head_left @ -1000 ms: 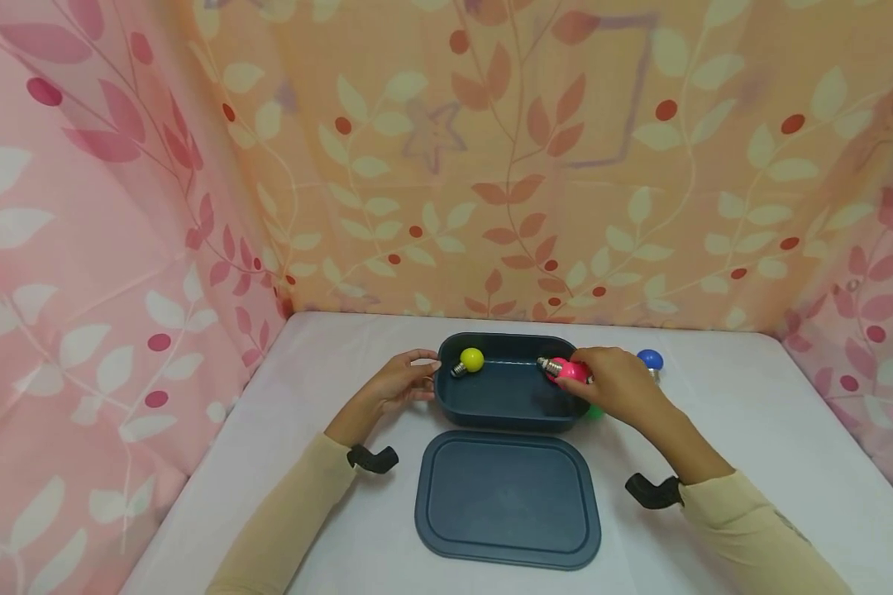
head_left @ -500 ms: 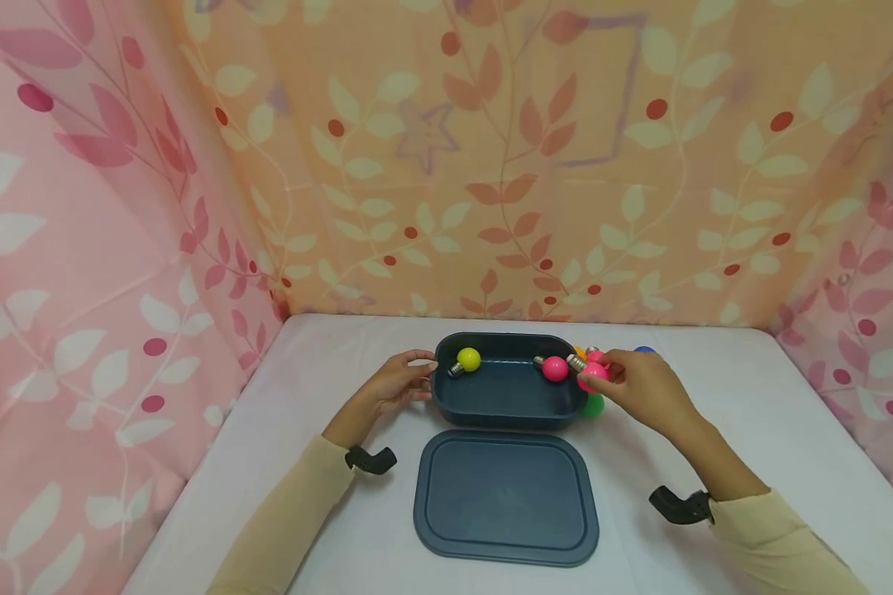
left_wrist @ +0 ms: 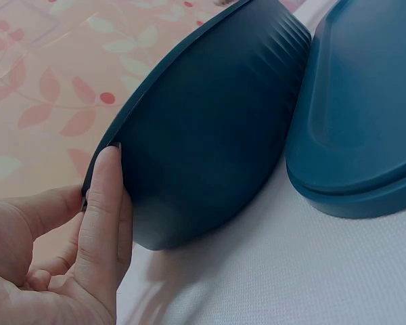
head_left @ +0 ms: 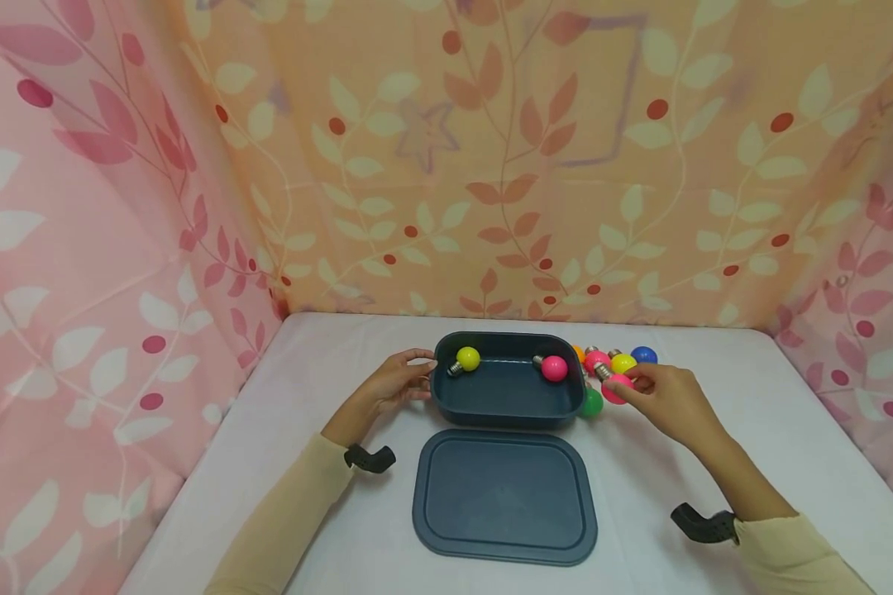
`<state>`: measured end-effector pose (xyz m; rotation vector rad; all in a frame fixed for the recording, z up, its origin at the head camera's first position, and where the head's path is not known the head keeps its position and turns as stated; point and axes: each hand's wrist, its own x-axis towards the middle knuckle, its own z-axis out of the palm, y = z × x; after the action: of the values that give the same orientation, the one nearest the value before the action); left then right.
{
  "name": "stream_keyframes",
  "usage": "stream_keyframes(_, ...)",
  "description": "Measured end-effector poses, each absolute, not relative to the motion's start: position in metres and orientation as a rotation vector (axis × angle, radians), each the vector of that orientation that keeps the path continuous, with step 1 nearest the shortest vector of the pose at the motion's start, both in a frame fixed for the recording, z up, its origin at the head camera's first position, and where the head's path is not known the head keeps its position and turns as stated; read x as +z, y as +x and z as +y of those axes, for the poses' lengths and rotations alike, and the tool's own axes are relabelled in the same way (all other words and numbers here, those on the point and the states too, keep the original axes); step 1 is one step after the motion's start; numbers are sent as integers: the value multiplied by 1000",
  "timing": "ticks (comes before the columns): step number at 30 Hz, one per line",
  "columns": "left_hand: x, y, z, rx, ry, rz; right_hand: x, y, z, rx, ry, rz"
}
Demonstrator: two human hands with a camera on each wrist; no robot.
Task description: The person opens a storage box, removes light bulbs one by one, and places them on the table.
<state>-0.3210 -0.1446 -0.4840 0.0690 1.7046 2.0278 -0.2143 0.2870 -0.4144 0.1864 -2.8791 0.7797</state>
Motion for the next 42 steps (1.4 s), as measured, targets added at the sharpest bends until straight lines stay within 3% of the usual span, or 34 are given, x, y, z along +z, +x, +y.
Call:
stream_keyframes(25, -486, -321, -144, 2016, 64, 1721, -460, -223, 309, 851, 32, -2970)
stream_keyframes(42, -482, -322, -144, 2009, 34, 1714, -472, -234, 309, 914, -57, -2994)
